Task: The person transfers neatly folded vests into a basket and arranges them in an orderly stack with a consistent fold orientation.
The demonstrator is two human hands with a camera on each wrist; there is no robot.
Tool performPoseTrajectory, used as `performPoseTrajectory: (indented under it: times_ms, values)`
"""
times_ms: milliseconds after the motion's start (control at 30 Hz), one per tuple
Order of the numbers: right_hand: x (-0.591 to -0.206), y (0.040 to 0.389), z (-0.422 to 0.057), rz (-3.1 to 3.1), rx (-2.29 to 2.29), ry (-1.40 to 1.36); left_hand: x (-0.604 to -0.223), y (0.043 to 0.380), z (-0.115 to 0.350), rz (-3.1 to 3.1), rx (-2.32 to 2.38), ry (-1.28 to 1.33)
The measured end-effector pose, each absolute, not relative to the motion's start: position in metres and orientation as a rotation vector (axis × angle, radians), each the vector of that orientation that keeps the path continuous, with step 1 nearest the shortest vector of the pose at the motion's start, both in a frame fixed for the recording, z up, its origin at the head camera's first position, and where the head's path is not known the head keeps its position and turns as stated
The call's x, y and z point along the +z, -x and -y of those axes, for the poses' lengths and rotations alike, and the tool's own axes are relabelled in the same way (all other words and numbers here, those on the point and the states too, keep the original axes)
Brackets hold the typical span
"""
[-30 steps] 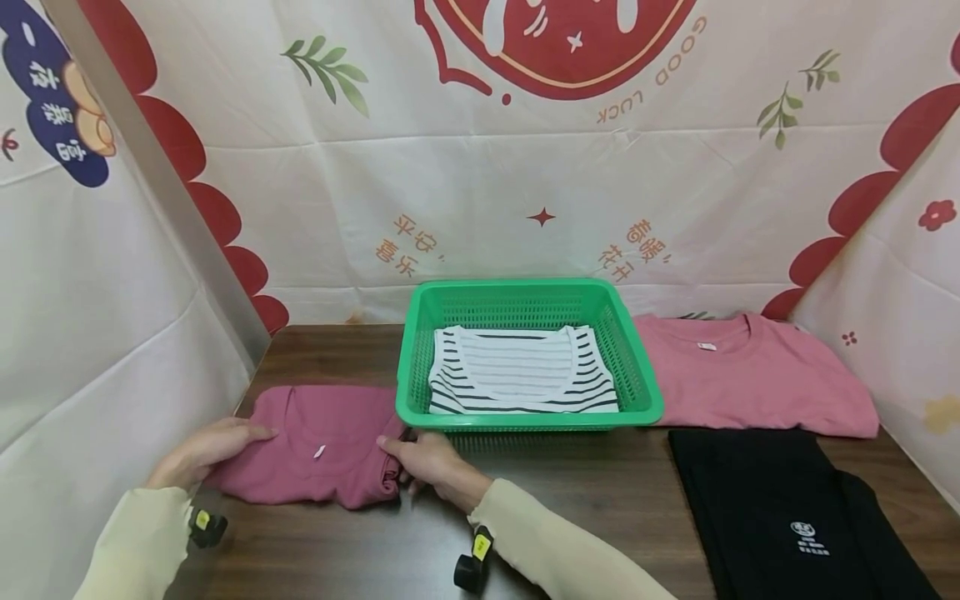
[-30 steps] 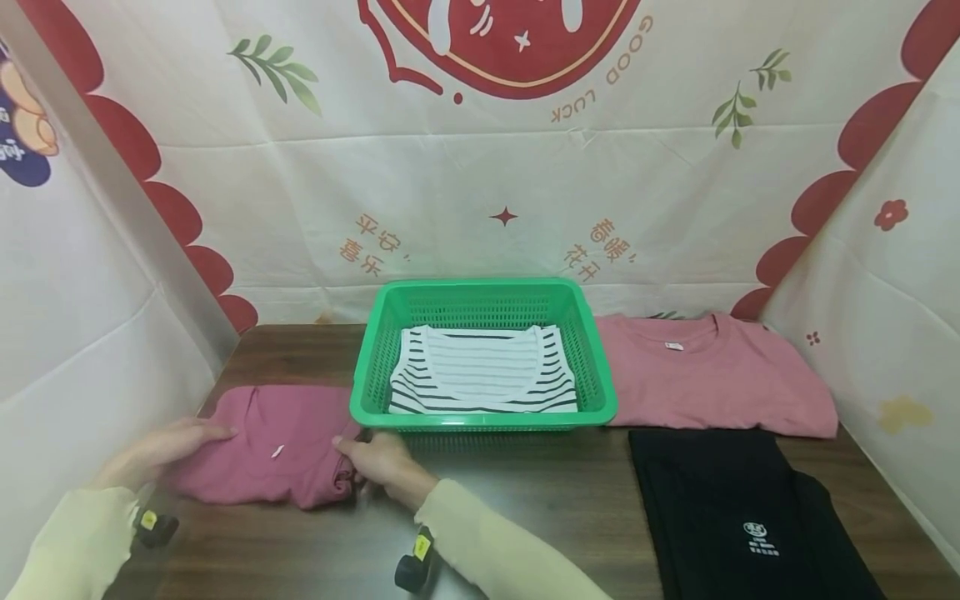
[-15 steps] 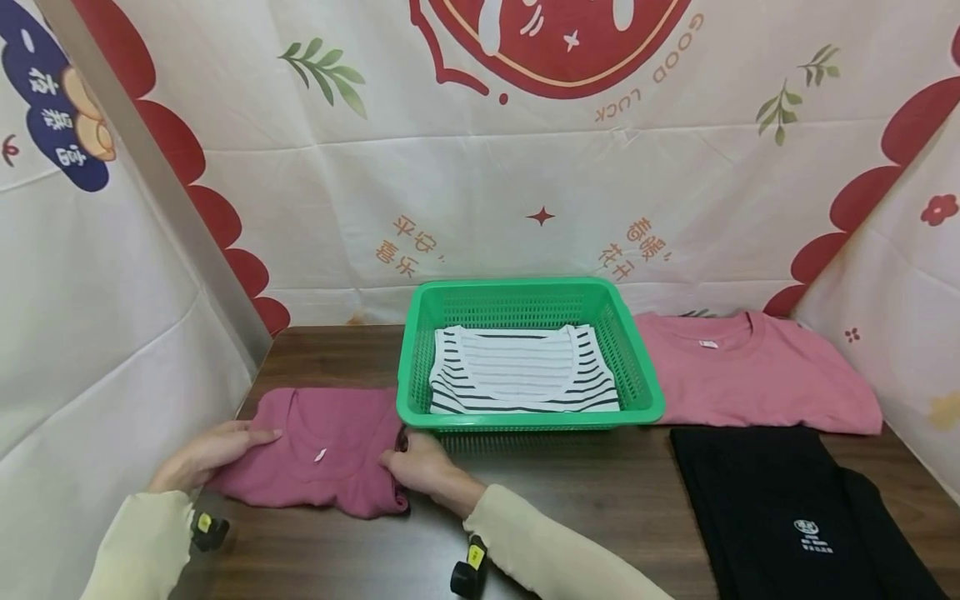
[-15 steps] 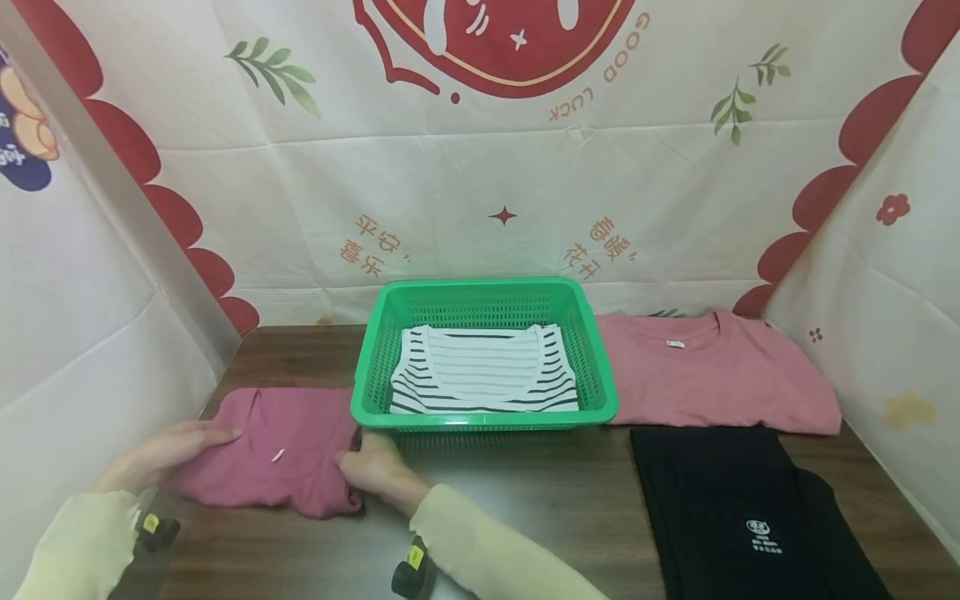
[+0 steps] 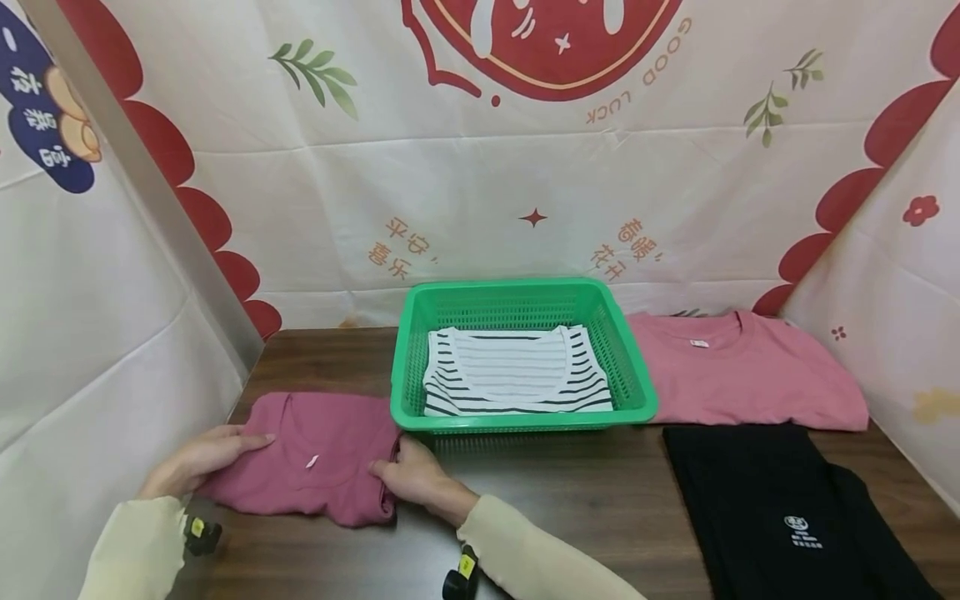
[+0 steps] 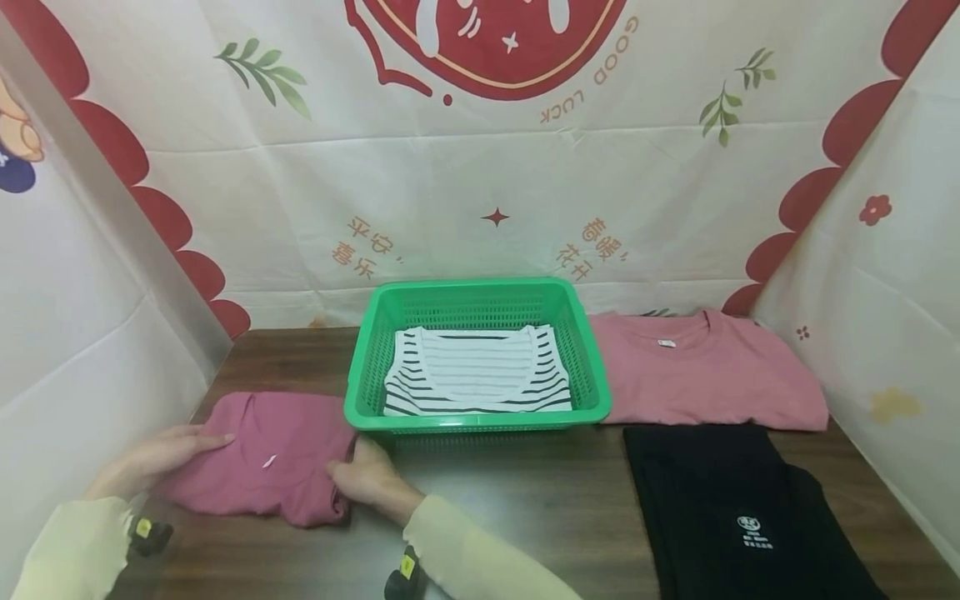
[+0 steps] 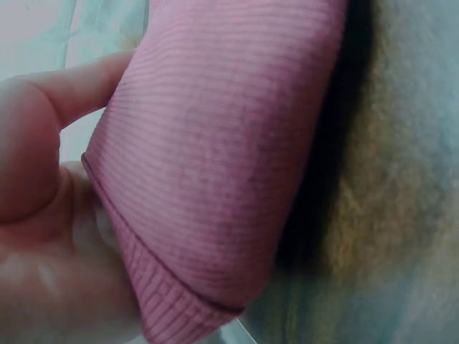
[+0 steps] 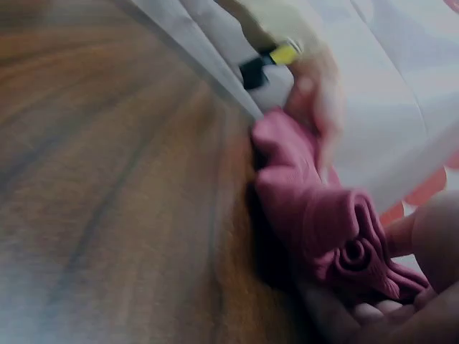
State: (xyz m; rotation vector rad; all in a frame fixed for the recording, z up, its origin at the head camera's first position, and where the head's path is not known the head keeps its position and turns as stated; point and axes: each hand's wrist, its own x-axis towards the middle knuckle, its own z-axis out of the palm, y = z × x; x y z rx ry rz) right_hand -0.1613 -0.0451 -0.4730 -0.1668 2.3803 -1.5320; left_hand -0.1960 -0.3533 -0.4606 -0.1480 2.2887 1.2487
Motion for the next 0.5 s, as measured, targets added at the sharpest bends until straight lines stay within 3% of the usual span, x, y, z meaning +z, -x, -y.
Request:
performPoseTrajectory:
  times_ms: [500]
  values:
    - [-0.4746,0.1712,0.0385,-2.307,-1.482,0.112,-0.461,0.196,0.3527,-2.286,1.236,0.142]
